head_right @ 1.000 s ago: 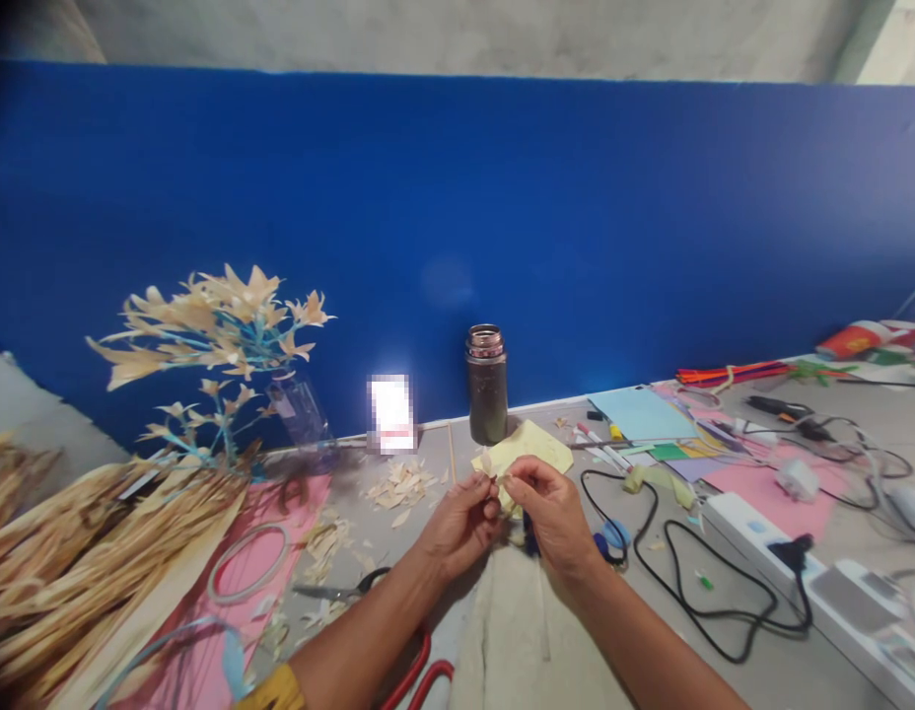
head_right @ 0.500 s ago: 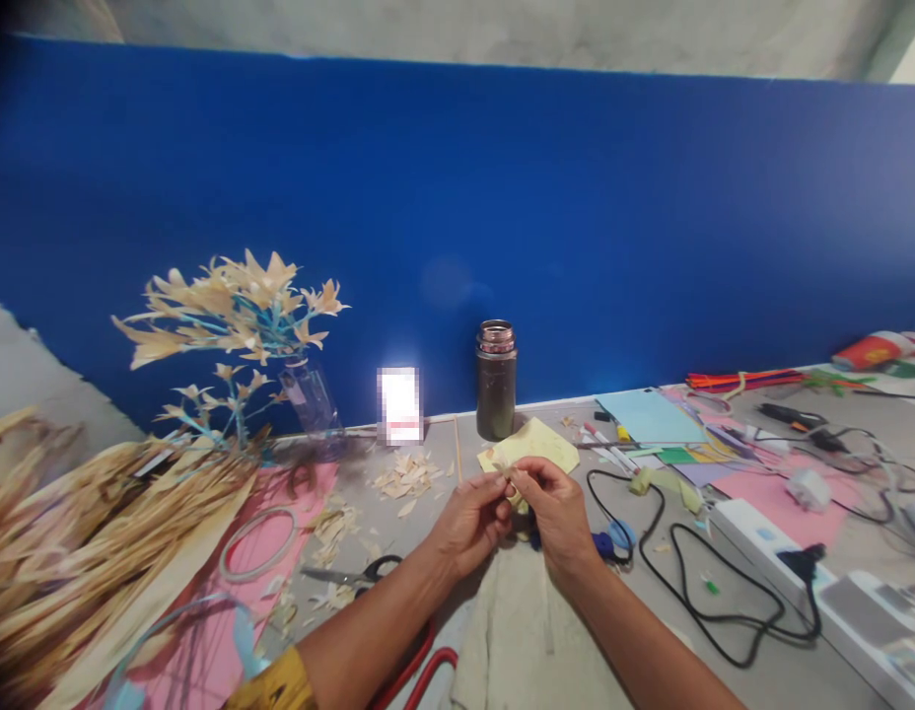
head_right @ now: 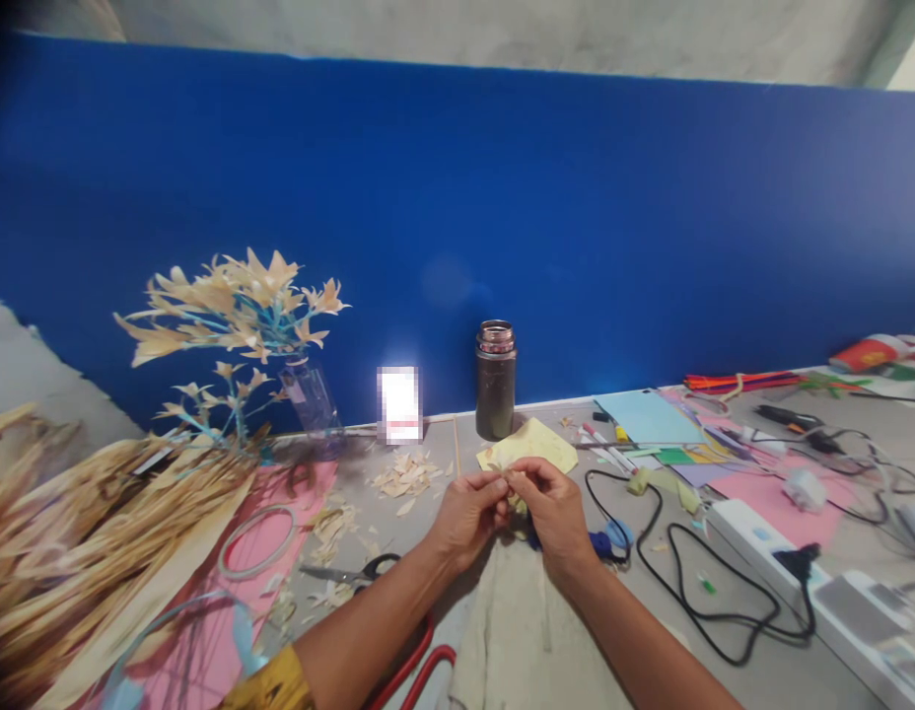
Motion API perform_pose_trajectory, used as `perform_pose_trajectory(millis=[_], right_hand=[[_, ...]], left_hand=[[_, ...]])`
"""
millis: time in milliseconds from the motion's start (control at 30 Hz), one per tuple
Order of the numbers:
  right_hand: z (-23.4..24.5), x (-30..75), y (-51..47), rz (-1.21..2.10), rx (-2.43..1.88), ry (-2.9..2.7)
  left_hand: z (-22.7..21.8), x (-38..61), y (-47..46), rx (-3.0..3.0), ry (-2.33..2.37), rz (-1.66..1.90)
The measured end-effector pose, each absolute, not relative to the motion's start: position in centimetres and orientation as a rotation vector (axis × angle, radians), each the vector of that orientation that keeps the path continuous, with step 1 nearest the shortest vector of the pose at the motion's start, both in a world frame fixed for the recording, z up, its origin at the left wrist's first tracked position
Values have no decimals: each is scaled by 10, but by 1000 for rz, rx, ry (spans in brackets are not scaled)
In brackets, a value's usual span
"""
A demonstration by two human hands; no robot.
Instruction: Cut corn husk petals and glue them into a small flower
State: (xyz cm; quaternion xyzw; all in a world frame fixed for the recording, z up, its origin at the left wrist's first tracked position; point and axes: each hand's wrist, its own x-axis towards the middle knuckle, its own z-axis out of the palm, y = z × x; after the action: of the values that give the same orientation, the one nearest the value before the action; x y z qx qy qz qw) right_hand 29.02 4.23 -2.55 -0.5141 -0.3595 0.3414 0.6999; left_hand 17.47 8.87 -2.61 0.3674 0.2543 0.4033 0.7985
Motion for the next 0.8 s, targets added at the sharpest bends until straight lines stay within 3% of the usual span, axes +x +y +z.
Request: perform_pose_trajectory(millis=[467, 800], right_hand=[[-15, 289, 37, 586, -1230, -880], [-5, 286, 35, 619, -1184, -1013]], left_hand=[[-15, 171, 86, 1130, 781, 1127], [-9, 167, 87, 1162, 737, 1107]])
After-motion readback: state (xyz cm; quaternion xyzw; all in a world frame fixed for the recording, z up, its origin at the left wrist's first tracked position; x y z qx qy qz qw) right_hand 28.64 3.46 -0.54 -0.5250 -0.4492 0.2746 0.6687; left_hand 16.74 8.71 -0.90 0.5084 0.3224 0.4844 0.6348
